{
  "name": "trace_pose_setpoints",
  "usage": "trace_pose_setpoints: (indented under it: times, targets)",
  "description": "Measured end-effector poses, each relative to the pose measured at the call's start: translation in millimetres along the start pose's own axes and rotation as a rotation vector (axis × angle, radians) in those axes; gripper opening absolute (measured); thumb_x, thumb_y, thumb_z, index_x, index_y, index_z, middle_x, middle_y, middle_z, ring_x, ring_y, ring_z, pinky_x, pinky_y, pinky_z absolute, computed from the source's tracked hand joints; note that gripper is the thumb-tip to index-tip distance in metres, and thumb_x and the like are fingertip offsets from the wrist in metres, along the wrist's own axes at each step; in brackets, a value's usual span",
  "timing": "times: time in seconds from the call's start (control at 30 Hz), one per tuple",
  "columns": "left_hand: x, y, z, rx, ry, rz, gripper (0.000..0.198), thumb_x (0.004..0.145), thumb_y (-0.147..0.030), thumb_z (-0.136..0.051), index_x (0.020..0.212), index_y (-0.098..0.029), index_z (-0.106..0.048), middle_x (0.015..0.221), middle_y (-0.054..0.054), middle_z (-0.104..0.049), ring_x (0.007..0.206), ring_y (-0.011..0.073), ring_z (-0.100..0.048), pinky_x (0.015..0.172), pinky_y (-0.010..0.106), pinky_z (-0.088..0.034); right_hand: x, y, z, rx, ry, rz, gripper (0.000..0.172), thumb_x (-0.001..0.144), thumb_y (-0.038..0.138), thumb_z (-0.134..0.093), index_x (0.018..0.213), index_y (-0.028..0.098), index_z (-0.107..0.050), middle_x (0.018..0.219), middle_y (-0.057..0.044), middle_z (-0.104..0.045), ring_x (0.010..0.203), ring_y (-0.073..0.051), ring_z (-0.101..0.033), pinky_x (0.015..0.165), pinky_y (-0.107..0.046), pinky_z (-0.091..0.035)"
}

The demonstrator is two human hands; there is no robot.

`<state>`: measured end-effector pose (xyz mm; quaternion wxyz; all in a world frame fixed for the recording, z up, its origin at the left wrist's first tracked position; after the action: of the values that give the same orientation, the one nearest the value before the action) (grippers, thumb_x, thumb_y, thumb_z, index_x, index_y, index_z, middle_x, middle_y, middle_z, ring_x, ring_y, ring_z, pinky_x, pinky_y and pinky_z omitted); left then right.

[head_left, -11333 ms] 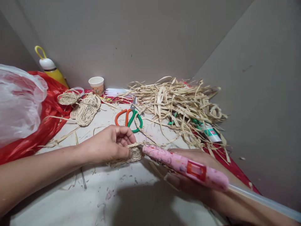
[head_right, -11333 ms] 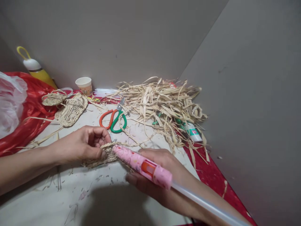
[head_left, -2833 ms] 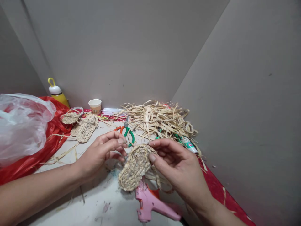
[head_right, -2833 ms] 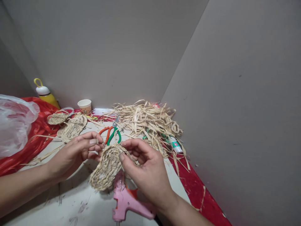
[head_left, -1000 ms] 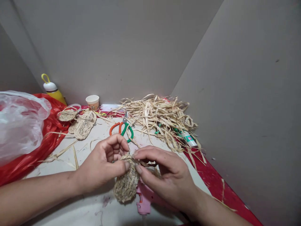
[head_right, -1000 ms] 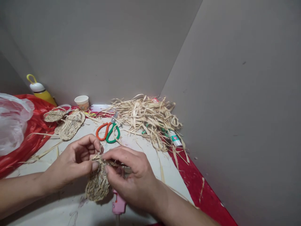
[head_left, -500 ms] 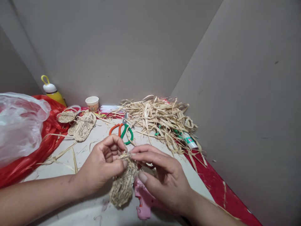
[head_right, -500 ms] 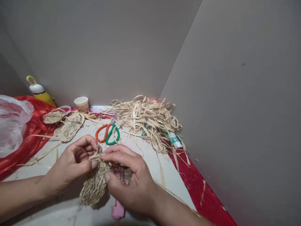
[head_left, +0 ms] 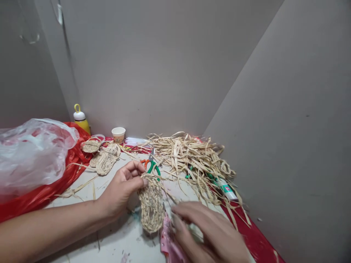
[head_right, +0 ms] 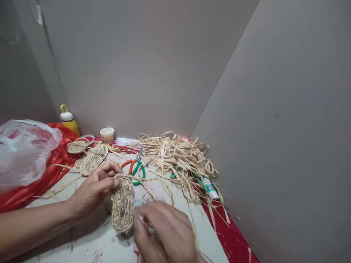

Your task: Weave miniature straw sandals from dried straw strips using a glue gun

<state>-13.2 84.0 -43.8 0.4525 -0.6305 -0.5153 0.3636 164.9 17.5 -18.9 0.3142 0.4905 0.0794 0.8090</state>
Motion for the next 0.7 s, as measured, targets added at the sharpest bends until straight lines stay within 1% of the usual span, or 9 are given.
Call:
trace_pose_setpoints:
  times: [0.07,0.13,0.2,0.3,0.43,0.5,0.6,0.63,0.7]
  targets:
    - [0,-2,1.3,-0.007,-0.026,-0.006,0.020,0.069,-0.014,-0.063,0.083,-0.020,-0.050,0.066,-0.007,-0.047,0.060,0.0084,-0.038,0.059,0.023,-0.032,3,-13,-15,0.036,0.037,-0.133,0.028,0.078,0.012,-0.066,0.105,0.018,-0.066,0.089,-0.009,-0.074,0.073,-0.020,-0.069,0.062,-0.029,-0.056]
    - [-1,-3,1.7,0.002,-0.034,-0.022,0.020,0.069,-0.015,-0.064,0.083,-0.020,-0.050,0.068,-0.007,-0.047,0.062,0.0087,-0.039,0.060,0.024,-0.033,2,-29,-33,0.215,0.105,-0.400,0.025,0.080,0.023,-0.067,0.104,0.016,-0.068,0.089,-0.009,-0.074,0.073,-0.020,-0.068,0.061,-0.028,-0.055]
    - [-2,-2,0.6,0.017,-0.006,-0.022,0.020,0.070,-0.014,-0.064,0.082,-0.020,-0.049,0.069,-0.006,-0.048,0.063,0.0092,-0.040,0.060,0.024,-0.034,-4,-41,-49,0.452,0.151,-0.678,0.022,0.080,0.031,-0.068,0.097,0.016,-0.070,0.082,-0.006,-0.072,0.071,-0.018,-0.066,0.062,-0.027,-0.053]
    - [-3,0,-2.9,0.045,0.084,0.011,0.021,0.072,-0.013,-0.064,0.083,-0.020,-0.048,0.071,-0.005,-0.048,0.063,0.0095,-0.041,0.059,0.024,-0.034,-14,-49,-60,0.717,0.091,-0.903,0.023,0.074,0.037,-0.075,0.078,0.016,-0.068,0.066,0.001,-0.063,0.062,-0.013,-0.058,0.058,-0.023,-0.046]
    - [-7,-9,-8.3,0.122,0.220,0.026,0.029,0.070,-0.014,-0.069,0.094,-0.020,-0.053,0.084,-0.001,-0.053,0.076,0.0126,-0.048,0.066,0.025,-0.038,-16,-58,-54,0.782,0.015,-0.946,0.029,0.069,0.039,-0.080,0.076,0.016,-0.065,0.064,0.004,-0.055,0.058,-0.010,-0.047,0.056,-0.022,-0.039]
    - [-9,-19,-7.7,0.170,0.216,-0.021,0.030,0.074,-0.019,-0.069,0.100,-0.021,-0.056,0.096,0.002,-0.056,0.089,0.0166,-0.051,0.074,0.028,-0.041,-12,-59,-47,0.753,-0.034,-0.941,0.027,0.071,0.038,-0.079,0.075,0.016,-0.063,0.063,0.004,-0.052,0.058,-0.011,-0.045,0.056,-0.022,-0.038]
    - [-9,-36,1.3,0.211,0.044,-0.169,0.014,0.085,-0.027,-0.061,0.097,-0.021,-0.060,0.099,0.003,-0.058,0.097,0.0180,-0.052,0.082,0.030,-0.043,-6,-53,-40,0.768,-0.099,-0.945,0.026,0.073,0.037,-0.076,0.072,0.018,-0.058,0.063,0.005,-0.050,0.058,-0.011,-0.043,0.056,-0.021,-0.039]
    - [-8,-41,5.2,0.197,-0.027,-0.213,0.008,0.087,-0.028,-0.057,0.091,-0.021,-0.060,0.095,0.002,-0.059,0.092,0.0168,-0.053,0.081,0.029,-0.044,-5,-50,-39,0.790,-0.119,-0.953,0.027,0.073,0.037,-0.076,0.073,0.019,-0.057,0.061,0.006,-0.048,0.056,-0.010,-0.042,0.056,-0.021,-0.039]
    - [-5,-48,12.9,0.125,-0.146,-0.270,0.013,0.089,-0.025,-0.054,0.078,-0.020,-0.057,0.083,0.000,-0.057,0.078,0.0136,-0.053,0.073,0.027,-0.046,-5,-46,-39,0.835,-0.149,-0.981,0.027,0.074,0.038,-0.075,0.076,0.020,-0.056,0.057,0.008,-0.044,0.053,-0.009,-0.038,0.053,-0.019,-0.037]
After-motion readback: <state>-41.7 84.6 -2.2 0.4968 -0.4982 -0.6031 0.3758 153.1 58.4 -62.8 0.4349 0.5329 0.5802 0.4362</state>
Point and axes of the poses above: each hand's wrist, its own x-axis towards the middle knuckle, its own z-axis out of the back of the hand, y = z × x, the point moved 5 cm from there along x, towards the middle knuckle
